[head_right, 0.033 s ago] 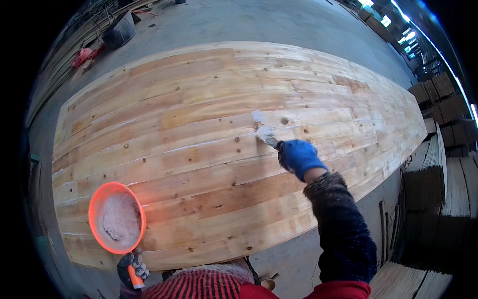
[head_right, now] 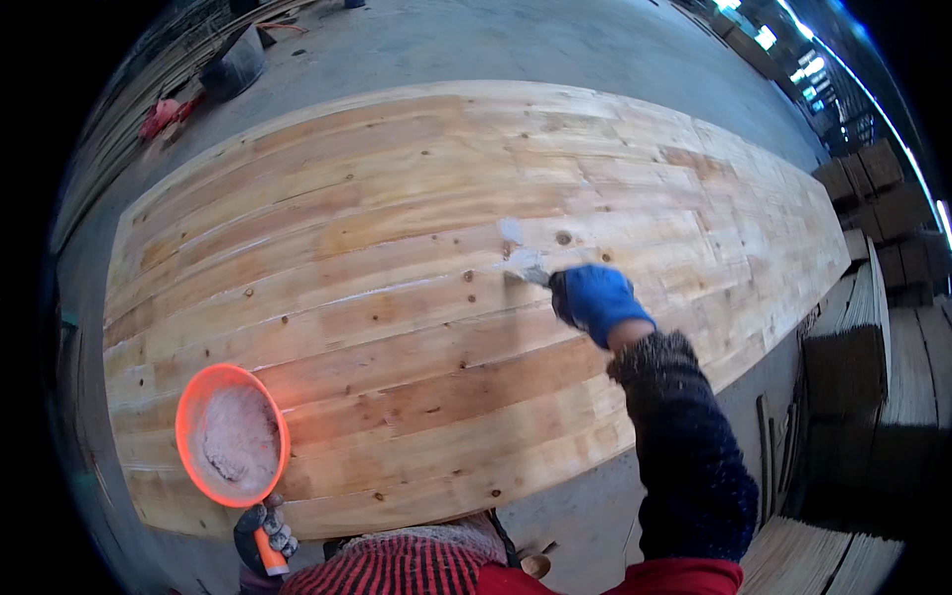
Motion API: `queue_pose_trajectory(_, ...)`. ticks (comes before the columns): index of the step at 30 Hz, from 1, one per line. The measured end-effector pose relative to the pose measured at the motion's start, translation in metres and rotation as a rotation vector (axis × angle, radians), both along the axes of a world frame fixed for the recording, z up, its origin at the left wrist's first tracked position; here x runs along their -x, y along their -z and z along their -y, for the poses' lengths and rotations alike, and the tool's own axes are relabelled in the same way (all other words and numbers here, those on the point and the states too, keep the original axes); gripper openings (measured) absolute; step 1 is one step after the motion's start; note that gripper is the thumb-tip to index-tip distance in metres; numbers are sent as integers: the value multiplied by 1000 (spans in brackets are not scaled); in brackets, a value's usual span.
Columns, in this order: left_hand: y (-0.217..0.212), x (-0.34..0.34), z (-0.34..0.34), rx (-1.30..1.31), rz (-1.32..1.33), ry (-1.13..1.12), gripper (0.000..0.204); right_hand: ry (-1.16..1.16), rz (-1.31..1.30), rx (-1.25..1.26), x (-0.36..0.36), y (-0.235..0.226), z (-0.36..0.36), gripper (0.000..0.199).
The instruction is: The person applies a filler substance to the edges and surfaces of wooden planks using a putty knife and a red bucket. They work on a long plank assembly and later on a large wooden panel, smoothing the filler into the wood grain and gaps.
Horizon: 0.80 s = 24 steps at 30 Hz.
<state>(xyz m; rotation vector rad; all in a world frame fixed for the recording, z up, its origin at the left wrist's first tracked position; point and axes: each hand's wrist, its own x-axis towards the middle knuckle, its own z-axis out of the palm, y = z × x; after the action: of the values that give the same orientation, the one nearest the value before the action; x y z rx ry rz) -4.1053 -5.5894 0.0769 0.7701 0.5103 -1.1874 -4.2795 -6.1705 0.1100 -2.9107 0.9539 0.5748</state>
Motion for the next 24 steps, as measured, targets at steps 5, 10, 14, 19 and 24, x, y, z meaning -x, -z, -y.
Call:
queue_pose_trajectory(5,2,-2,5,43,-28,19,38,172,74,41,0,76,-22,23)
queue_pose_trajectory(10,4,2,7,32,2,0,40,-40,-128,-70,8,-15,8,25)
queue_pose_trajectory(14,7,4,5,3,32,-20,41,151,-40,127,-18,0,33,20)
queue_pose_trajectory(19,0,8,10,29,-5,-36,42,24,-263,0,9,-18,24,22)
queue_pose_trajectory(24,6,4,13,43,-18,-1,42,-18,32,114,-36,-15,54,17)
